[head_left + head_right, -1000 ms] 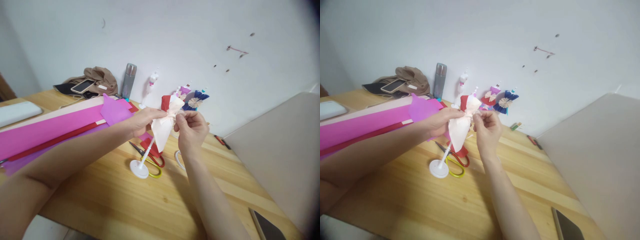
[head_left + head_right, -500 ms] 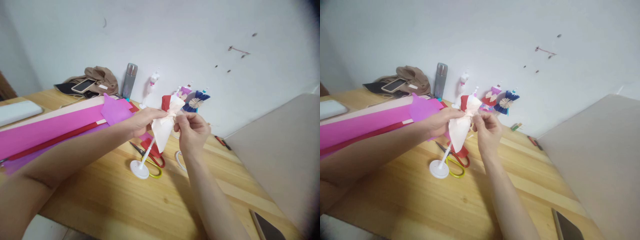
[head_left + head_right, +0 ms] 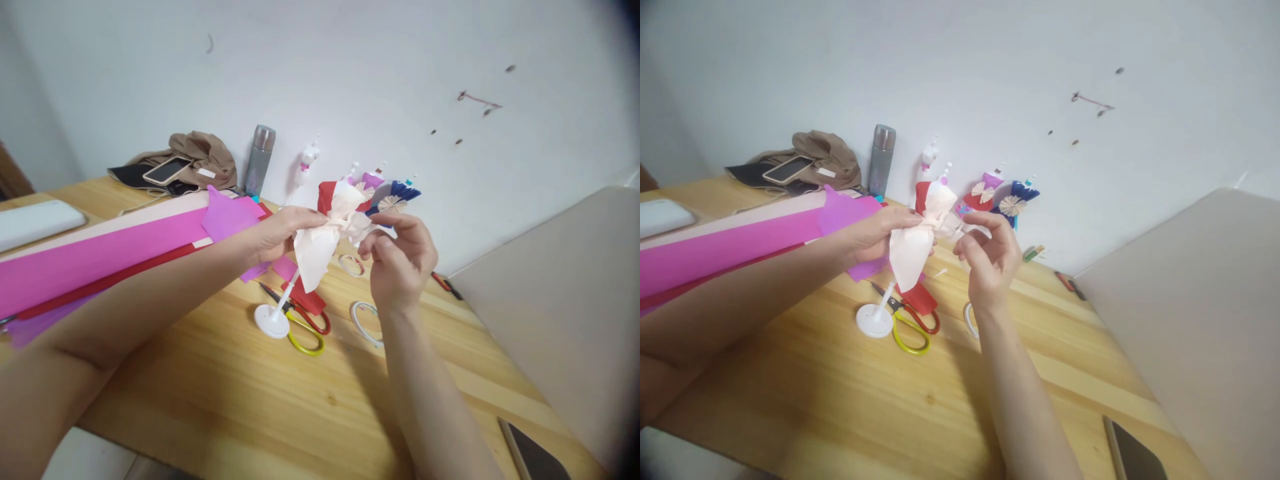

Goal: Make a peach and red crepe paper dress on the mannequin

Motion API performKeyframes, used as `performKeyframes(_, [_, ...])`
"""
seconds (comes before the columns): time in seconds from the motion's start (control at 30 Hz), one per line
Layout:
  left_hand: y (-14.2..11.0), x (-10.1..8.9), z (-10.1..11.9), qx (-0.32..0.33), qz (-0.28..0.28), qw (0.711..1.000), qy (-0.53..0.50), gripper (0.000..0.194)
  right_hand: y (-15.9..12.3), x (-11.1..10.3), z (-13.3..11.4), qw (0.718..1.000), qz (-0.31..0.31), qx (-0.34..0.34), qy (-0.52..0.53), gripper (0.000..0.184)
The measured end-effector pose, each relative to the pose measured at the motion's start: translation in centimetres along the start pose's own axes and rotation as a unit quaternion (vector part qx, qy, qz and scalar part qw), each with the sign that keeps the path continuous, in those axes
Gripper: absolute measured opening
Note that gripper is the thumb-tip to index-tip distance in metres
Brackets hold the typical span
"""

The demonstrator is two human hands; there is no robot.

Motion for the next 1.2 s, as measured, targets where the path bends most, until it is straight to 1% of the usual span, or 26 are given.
performKeyframes(0.1, [0.0,0.1,0.1,0.004,0.011,0.999,0.043,0.012,0.1,0.0,-0.3,0.994,-0.02,-0.04,-0.097,0.015])
performKeyframes(0.17, [-0.1,0.2,0.1,0.007,0.022,0.998,0.06,0.013,0.0,-0.1,-0.6,0.99,-0.003,-0.062,-0.124,0.008])
performKeyframes(0.2, [-0.1,0.3,0.1,0.007,0.025,0.998,0.061,0.014,-0.1,-0.1,-0.8,0.989,0.011,-0.075,-0.125,0.005])
performKeyframes(0.27, [-0.1,0.3,0.3,0.006,0.028,0.999,0.046,0.016,-0.3,-0.2,-1.2,0.986,0.031,-0.102,-0.124,0.007])
performKeyframes(0.4, [-0.2,0.3,0.8,0.005,0.031,0.999,0.018,0.015,-0.7,-0.1,-1.4,0.979,0.044,-0.129,-0.153,0.01])
performKeyframes(0.53, [-0.4,0.5,1.2,-0.001,0.023,1.0,0.015,0.016,-1.0,-0.1,-1.0,0.964,0.095,-0.167,-0.185,0.012])
performKeyframes(0.6, [-0.4,0.4,1.3,0.003,0.022,1.0,0.014,0.015,-1.2,-0.1,-0.7,0.963,0.098,-0.188,-0.166,0.01])
performKeyframes(0.63, [-0.3,0.3,1.3,0.006,0.022,1.0,0.015,0.014,-1.3,0.0,-0.5,0.968,0.089,-0.184,-0.149,0.007])
performKeyframes(0.67, [-0.2,0.1,1.3,0.01,0.022,1.0,0.018,0.014,-1.3,0.1,-0.3,0.975,0.074,-0.166,-0.131,0.004])
performKeyframes(0.7, [-0.1,0.0,1.3,0.014,0.022,0.999,0.023,0.014,-1.4,0.2,0.0,0.983,0.052,-0.136,-0.116,0.005])
performKeyframes(0.77, [0.1,-0.4,1.1,0.022,0.024,0.999,0.039,0.014,-1.4,0.6,0.5,0.994,0.003,-0.064,-0.091,0.014])
performKeyframes(0.83, [0.2,-0.5,1.0,0.043,0.033,0.997,0.057,0.014,-1.5,1.1,0.6,0.997,-0.032,-0.008,-0.066,0.022])
performKeyframes(0.9, [0.1,-0.4,0.9,0.065,0.036,0.994,0.079,0.015,-1.4,1.6,0.5,0.997,-0.05,0.036,-0.041,0.025])
performKeyframes(1.0, [-0.2,0.3,0.8,0.07,0.019,0.992,0.103,0.015,-1.3,2.0,0.2,0.991,-0.039,0.122,-0.028,0.021])
performKeyframes(1.1, [-0.5,0.8,0.8,0.067,0.007,0.993,0.1,0.018,-1.1,1.8,0.2,0.979,-0.017,0.205,-0.002,0.017])
performKeyframes(1.2, [-0.6,0.9,0.9,0.072,0.005,0.993,0.096,0.019,-0.9,1.6,0.4,0.97,-0.022,0.24,0.031,0.015])
Point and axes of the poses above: each hand's wrist, its own y-axis towards the middle knuckle, its own x-axis out of the palm, z = x × y, the point moved 3 cm from there along y, towards the middle knuckle, and after that the axes turned 15 degrees about -y, right-handed, at the moved point
